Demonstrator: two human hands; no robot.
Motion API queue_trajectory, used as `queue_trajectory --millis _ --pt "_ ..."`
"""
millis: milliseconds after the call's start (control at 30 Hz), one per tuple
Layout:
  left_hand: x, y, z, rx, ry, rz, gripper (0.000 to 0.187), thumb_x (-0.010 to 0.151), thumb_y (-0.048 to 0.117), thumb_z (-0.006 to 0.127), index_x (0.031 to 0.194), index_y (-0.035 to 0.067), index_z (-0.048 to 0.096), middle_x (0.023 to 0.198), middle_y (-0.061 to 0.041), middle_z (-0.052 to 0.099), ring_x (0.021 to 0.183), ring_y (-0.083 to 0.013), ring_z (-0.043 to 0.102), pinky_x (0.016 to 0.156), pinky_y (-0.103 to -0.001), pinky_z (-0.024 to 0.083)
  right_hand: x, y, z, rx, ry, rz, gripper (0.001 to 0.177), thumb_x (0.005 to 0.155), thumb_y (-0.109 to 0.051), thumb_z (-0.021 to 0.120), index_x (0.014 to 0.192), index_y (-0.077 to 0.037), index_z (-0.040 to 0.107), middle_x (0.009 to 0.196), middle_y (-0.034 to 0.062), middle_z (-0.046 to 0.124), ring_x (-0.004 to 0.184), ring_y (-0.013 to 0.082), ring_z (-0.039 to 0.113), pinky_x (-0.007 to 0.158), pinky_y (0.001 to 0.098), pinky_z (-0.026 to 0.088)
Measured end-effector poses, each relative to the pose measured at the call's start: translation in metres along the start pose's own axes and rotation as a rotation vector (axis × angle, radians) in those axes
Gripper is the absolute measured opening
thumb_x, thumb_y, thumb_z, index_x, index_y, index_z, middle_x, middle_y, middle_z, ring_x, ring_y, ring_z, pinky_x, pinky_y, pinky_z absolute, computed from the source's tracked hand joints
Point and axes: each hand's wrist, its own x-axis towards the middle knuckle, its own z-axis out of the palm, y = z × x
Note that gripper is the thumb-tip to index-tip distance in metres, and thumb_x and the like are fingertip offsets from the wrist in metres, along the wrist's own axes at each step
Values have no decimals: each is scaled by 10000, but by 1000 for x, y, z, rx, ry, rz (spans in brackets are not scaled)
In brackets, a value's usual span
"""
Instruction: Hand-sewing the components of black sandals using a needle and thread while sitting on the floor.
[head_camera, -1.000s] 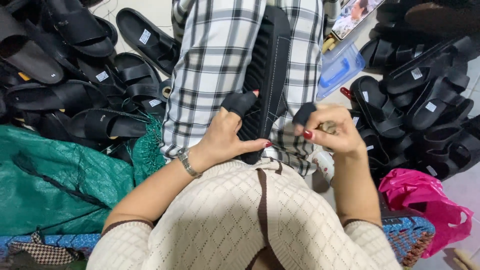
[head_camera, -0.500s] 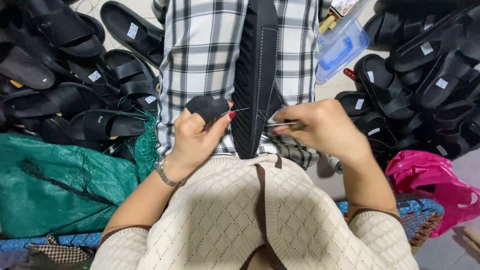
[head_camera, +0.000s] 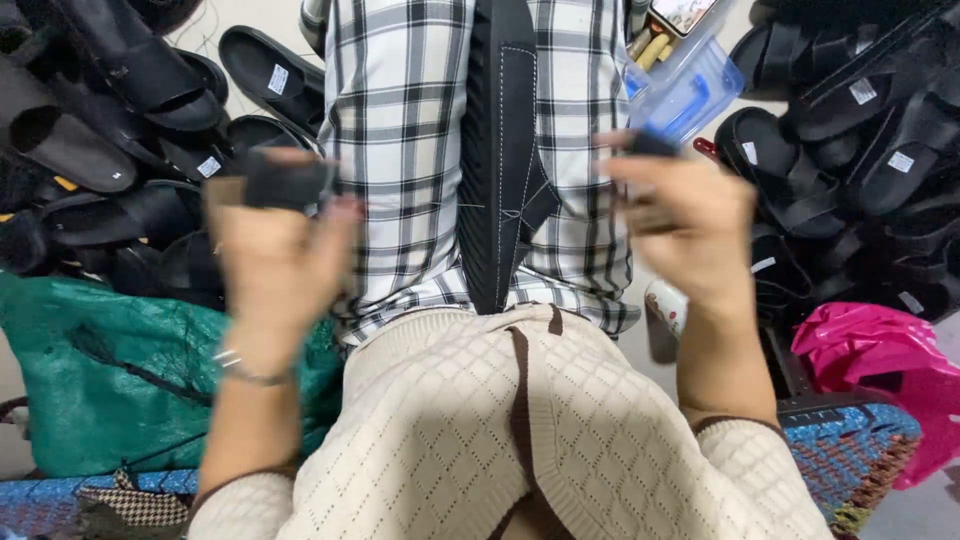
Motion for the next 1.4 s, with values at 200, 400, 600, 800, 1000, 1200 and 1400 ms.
queue_trajectory --millis 200,400,600,800,1000,1200,1400 --pt "8 42 17 -428 -462 61 567 913 490 722 616 32 568 530 -209 573 575 -445 635 518 -508 448 20 -9 23 278 -482 34 197 917 -184 770 904 13 758 601 184 633 495 304 583 542 378 454" --pt "18 56 11 -1669 -686 -42 157 933 206 671 864 77 725 656 -64 649 533 -148 557 556 -279 501 18 -14 51 1363 -361 287 166 903 -125 717 778 -25 674 585 52 619 428 65 503 428 159 384" --pt "-4 42 51 -308 -44 239 519 972 513 677 676 93 609 698 -106 457 627 -342 556 571 -430 452 10 -5 74 1495 -224 409 200 925 0 608 771 97 524 453 192 491 290 109 349 290 241 331" --pt "-30 43 33 -866 -482 114 511 963 240 652 510 56 500 472 -165 463 490 -380 561 441 -370 429 6 -1 88 937 -82 454 164 974 -57 704 835 -8 631 437 57 508 359 103 455 412 192 378" --pt "-42 -96 53 -1020 -964 -461 133 768 81 731 846 -17 776 713 -66 723 607 -164 619 584 -284 511 12 26 20 233 -164 155 419 1002 -43 694 1355 68 498 1290 213 510 763 178 470 609 284 411" --pt "22 -71 12 333 -56 3 333 1044 288 790 958 -30 738 1055 -291 664 987 -442 566 852 -493 450 12 -3 12 -191 -626 -281 519 1007 -186 650 1510 -244 537 713 -24 375 548 113 329 459 243 282" --pt "58 14 10 -336 -285 216 1058 745 632 898 1563 105 483 1652 -245 149 1524 -454 47 1266 -607 70 20 -14 14 -181 -656 -259 544 911 -117 695 1428 -267 623 688 8 392 496 147 362 429 296 328"
